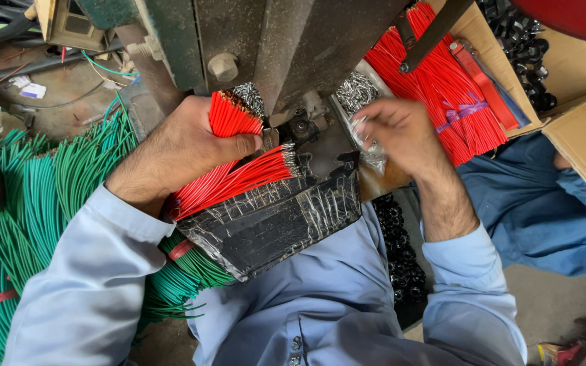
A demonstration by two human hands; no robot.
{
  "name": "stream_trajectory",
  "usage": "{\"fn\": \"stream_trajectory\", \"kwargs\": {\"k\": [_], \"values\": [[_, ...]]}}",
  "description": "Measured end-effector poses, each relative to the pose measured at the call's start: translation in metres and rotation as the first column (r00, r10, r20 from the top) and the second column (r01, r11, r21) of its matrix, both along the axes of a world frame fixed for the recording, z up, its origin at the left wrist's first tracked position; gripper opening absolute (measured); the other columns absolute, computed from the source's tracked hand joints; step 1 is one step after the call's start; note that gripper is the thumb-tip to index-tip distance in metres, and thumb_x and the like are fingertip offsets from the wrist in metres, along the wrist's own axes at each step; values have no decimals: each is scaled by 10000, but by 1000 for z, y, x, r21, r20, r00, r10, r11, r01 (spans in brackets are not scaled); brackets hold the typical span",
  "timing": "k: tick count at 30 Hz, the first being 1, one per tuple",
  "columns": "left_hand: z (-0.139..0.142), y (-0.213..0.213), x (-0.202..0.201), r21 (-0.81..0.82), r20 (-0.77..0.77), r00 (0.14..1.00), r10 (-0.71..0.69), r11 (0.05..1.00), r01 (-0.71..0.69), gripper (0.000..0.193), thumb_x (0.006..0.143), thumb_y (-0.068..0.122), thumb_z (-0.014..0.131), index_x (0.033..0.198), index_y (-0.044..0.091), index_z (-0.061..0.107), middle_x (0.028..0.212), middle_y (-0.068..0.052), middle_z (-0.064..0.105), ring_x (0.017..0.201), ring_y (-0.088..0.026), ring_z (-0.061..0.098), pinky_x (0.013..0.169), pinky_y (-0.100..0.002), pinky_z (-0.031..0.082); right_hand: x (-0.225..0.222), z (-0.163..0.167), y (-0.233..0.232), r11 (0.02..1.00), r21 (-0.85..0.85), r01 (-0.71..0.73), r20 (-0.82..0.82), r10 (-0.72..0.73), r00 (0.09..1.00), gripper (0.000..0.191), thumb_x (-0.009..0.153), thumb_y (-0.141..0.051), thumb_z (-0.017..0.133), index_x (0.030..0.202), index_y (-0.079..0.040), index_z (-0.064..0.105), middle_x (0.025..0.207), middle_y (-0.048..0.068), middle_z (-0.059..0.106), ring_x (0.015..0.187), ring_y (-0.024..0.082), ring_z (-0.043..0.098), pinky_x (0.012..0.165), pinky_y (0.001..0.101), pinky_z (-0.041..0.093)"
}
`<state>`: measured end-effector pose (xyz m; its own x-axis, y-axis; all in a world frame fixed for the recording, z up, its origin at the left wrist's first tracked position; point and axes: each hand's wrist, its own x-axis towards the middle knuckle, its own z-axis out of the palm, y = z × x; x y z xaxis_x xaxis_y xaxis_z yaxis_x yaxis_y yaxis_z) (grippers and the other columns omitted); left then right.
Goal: The person holds a bundle of red insulated wires and uses a red-handled hand tool to work on the bundle, then attaches small metal terminal pins to the stripped wire ends one at a time, placing finished wires aside while working at a bench press.
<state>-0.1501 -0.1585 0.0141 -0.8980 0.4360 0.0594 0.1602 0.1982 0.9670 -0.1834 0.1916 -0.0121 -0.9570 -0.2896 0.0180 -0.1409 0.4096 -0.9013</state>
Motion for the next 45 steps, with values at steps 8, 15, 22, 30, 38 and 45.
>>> {"fn": "stream_trajectory", "kwargs": {"k": [8,15,22,30,38,45], "values": [[0,0,1,-4,-30,1000,-7,1000,7,131,878,136,721,952,29,736,798,-18,725,779,-87,659,739,-285,559,56,20,-43,884,408,-228,-281,359,890,140,956,-20,696,1093,-13,725,1056,89,734,1014,145,704,866,280,572],[-1,1,0,19,-69,997,-26,999,28,149,884,146,748,961,22,716,780,-14,690,757,-80,612,716,-279,539,41,-3,-30,987,50,-155,-97,159,982,149,976,38,642,1105,24,714,1011,88,694,897,125,644,772,244,532],[1,0,-1,-6,-48,999,-11,1000,11,127,864,135,744,926,25,730,740,-15,691,712,-77,610,681,-285,539,20,-23,-54,958,-244,-153,-239,93,967,127,1059,59,570,1153,50,655,1068,139,743,982,190,754,900,334,645],[-4,-2,-1,13,-115,993,35,999,-34,111,858,101,717,911,4,722,698,-27,673,673,-82,609,641,-296,527,17,-25,-96,953,-226,-203,-288,134,948,68,1061,17,641,1115,39,677,1023,110,758,962,139,730,893,279,602],[-5,1,-2,69,29,998,62,996,-64,100,852,100,737,906,16,744,720,7,681,684,-66,598,625,-287,513,7,-34,-95,985,-139,-105,-254,67,965,40,975,-27,761,982,12,753,874,53,757,818,67,686,733,228,570],[-3,3,-3,47,-4,997,71,996,-71,106,844,102,750,900,12,745,720,10,678,688,-60,591,631,-281,514,5,-34,-96,984,-133,-122,-297,78,952,15,952,-12,771,964,-7,765,895,51,766,836,78,711,745,239,593]]}}
